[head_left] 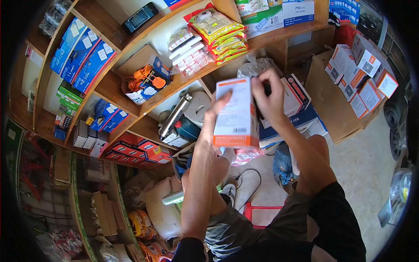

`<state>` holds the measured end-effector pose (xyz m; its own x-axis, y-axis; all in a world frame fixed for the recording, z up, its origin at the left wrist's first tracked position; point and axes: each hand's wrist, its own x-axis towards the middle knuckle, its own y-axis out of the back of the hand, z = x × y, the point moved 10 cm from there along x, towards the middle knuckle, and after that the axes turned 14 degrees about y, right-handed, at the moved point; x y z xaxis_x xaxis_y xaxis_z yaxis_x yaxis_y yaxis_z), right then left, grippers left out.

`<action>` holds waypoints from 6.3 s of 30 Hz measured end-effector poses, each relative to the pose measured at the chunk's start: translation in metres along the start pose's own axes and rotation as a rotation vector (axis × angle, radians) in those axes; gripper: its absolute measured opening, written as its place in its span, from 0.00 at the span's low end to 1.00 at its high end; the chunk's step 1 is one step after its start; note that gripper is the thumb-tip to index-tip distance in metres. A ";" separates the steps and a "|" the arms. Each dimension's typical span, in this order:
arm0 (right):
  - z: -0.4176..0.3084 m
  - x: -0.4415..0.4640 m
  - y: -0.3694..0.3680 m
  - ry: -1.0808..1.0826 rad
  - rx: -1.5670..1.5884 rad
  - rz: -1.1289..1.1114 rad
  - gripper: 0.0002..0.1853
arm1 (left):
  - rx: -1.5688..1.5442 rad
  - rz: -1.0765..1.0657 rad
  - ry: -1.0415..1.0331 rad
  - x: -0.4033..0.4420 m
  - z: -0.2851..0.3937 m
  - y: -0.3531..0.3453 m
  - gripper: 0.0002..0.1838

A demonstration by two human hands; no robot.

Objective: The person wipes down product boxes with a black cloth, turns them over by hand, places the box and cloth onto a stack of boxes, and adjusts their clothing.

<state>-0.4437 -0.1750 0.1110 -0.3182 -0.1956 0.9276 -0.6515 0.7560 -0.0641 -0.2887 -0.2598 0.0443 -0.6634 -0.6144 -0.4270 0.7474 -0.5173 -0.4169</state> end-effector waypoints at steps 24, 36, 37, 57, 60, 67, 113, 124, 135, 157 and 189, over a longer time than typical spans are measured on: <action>-0.034 0.015 0.001 0.177 0.093 -0.006 0.09 | -0.003 -0.150 0.056 0.020 -0.010 -0.016 0.30; -0.002 0.002 -0.007 -0.104 0.172 0.035 0.11 | -0.050 -0.189 -0.049 0.012 -0.002 -0.016 0.31; 0.012 0.002 -0.007 -0.183 0.201 0.043 0.12 | -0.056 -0.218 -0.024 0.006 -0.003 -0.021 0.31; 0.012 -0.011 -0.015 -0.160 0.146 -0.036 0.11 | -0.160 -0.117 0.013 0.010 -0.001 -0.002 0.28; 0.041 -0.011 0.001 -0.289 0.095 0.053 0.12 | -0.050 -0.069 -0.045 -0.001 -0.002 -0.015 0.27; -0.030 0.001 -0.020 -0.008 0.245 -0.127 0.10 | -0.180 -0.199 0.069 0.003 -0.002 -0.012 0.25; 0.044 -0.068 -0.054 -0.741 0.537 -0.127 0.15 | 0.210 0.160 -0.819 -0.051 0.063 -0.008 0.48; 0.031 -0.036 -0.028 -0.638 0.391 0.102 0.14 | 0.250 0.074 -0.686 -0.041 0.048 -0.020 0.48; 0.004 -0.002 0.002 -0.155 0.157 0.029 0.14 | 0.117 -0.136 -0.083 0.010 -0.015 -0.013 0.33; 0.005 -0.005 0.016 -0.132 -0.045 0.115 0.10 | 0.085 -0.206 0.059 0.008 -0.012 -0.022 0.32; 0.074 -0.103 -0.062 -1.382 1.132 0.243 0.19 | -0.156 -0.067 -0.278 0.001 0.016 0.010 0.35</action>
<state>-0.4209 -0.2479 -0.0076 -0.3668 -0.9291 -0.0471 -0.4240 0.2120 -0.8805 -0.2814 -0.2757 0.0526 -0.6601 -0.7323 -0.1674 0.6735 -0.4783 -0.5636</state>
